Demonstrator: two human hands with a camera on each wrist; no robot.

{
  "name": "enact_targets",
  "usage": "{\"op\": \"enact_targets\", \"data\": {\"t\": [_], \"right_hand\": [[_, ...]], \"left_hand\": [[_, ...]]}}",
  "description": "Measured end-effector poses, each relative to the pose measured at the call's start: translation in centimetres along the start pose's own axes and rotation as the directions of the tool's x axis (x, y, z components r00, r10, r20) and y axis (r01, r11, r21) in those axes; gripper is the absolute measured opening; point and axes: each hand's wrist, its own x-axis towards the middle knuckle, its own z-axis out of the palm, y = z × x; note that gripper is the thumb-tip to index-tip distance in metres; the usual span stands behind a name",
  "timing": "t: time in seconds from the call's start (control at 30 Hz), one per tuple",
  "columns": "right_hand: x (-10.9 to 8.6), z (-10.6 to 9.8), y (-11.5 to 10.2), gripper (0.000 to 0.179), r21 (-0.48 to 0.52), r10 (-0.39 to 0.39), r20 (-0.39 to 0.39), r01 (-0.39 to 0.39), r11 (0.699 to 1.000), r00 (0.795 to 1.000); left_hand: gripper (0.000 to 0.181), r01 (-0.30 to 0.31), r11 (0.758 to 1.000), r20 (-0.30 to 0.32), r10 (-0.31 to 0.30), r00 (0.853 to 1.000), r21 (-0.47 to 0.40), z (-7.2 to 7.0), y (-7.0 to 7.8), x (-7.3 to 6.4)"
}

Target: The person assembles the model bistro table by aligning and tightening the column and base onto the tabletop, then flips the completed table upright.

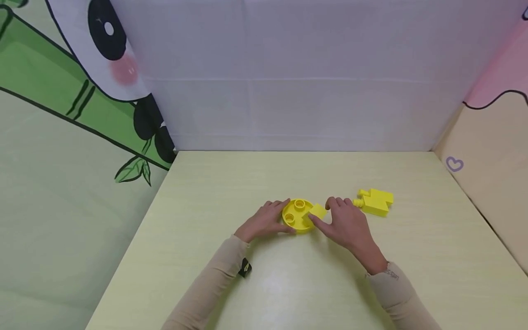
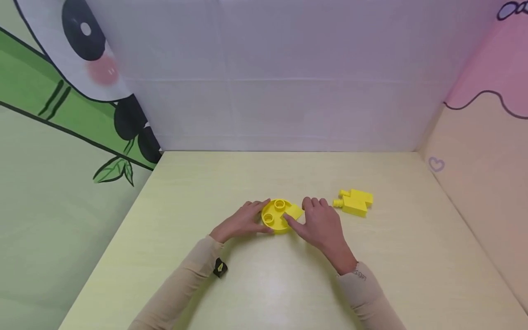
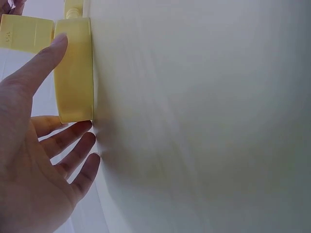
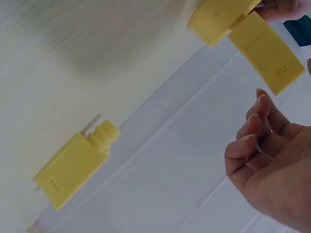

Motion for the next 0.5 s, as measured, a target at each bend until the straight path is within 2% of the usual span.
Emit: {"op": "enact_targets", "data": {"t": [0.13, 0.3, 0.5], "right_hand": [[-0.21, 0.08, -0.4, 0.046, 0.008, -0.011, -0.002, 0.011, 1.0, 1.0], [-0.26, 0.1, -0.5, 0.055, 0.021, -0.025, 0.007, 0.025, 0.999, 1.0], [-0.16, -0.18, 0.19, 0.056, 0.137, -0.128, 0.094, 0.115, 0.984, 0.987]], "left_hand": [[0.099, -0.001, 1.0, -0.002, 0.001, 1.0, 0.002, -0.01, 0.0, -0.04], [0.099, -0.004, 1.0, -0.004, 0.004, 1.0, 0.002, 0.02, -0.02, 0.04], [0.1, -0.003, 1.0, -0.001, 0.003, 1.0, -0.008, 0.07, 0.0, 0.2]]}}
